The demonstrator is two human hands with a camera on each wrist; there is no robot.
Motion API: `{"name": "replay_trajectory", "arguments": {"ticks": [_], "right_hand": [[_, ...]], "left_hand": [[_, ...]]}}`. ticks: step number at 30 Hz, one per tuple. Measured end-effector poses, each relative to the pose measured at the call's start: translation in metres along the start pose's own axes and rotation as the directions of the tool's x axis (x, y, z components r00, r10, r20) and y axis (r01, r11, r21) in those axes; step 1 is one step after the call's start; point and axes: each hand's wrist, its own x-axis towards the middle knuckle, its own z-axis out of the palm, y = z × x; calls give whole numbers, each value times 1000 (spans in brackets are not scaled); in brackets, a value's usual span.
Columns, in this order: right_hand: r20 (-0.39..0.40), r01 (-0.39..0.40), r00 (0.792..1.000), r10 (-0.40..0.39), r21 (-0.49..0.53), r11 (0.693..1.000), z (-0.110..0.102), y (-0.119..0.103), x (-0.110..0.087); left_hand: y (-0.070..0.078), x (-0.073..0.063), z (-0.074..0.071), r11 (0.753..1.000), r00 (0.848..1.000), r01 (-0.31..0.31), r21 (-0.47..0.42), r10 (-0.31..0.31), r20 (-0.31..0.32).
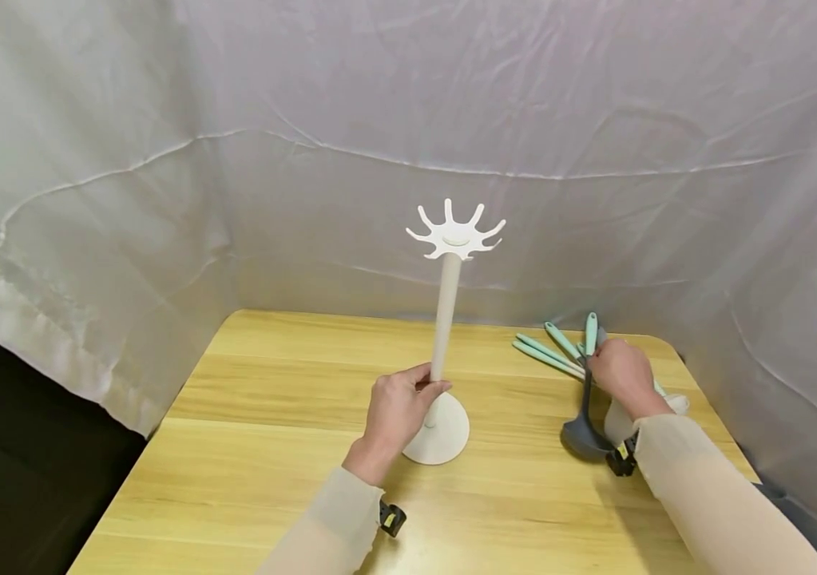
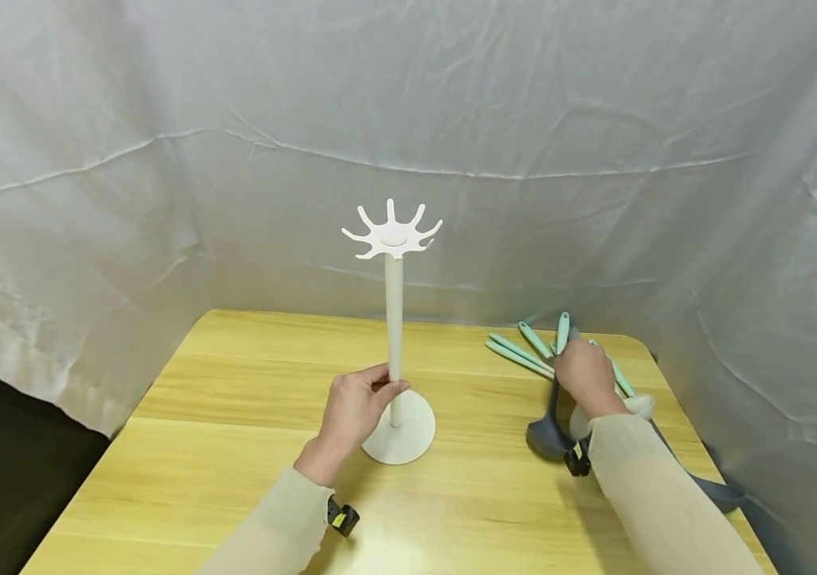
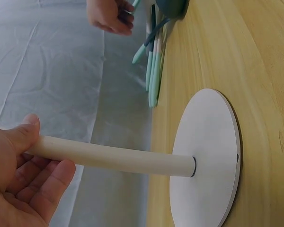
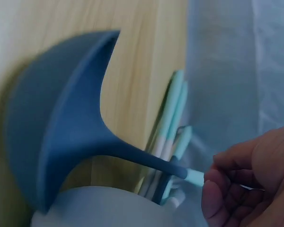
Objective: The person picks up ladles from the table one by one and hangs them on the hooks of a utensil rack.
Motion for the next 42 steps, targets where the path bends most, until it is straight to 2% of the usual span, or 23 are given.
{"name": "replay_trajectory", "arguments": {"ticks": [3, 9, 12, 15, 20, 26, 34, 42], "right_hand": [[24, -8, 1000, 10, -46, 999, 7, 4, 11], [109, -94, 989, 101, -70, 993, 18, 11, 19], [129, -117, 984, 125, -64, 991, 20, 8, 23], [145, -152, 977, 157, -45, 987, 23, 9, 23], [111, -156, 982, 154, 2, 988, 30, 11, 25], [74, -140, 988, 139, 19, 990, 33, 12, 25], [27, -134, 991, 133, 34, 990, 24, 6, 24], [45, -196, 980, 191, 133, 972, 12, -2, 10]], "left_hand": [[1, 2, 0, 1000, 1000, -13, -10, 13, -1], [0, 1, 3, 999, 999, -49, -10, 49, -2], [-2, 1, 2, 999, 998, -51, 3, 51, -22], [-1, -1, 1, 1000, 1000, -26, -4, 26, -11], [1, 2, -4, 999, 998, 43, -22, -42, 52], [3, 7, -14, 995, 989, 82, -58, -74, 127], [9, 18, -22, 996, 995, 30, -79, -22, 96], [8, 18, -24, 998, 993, 41, -48, -36, 111]]}}
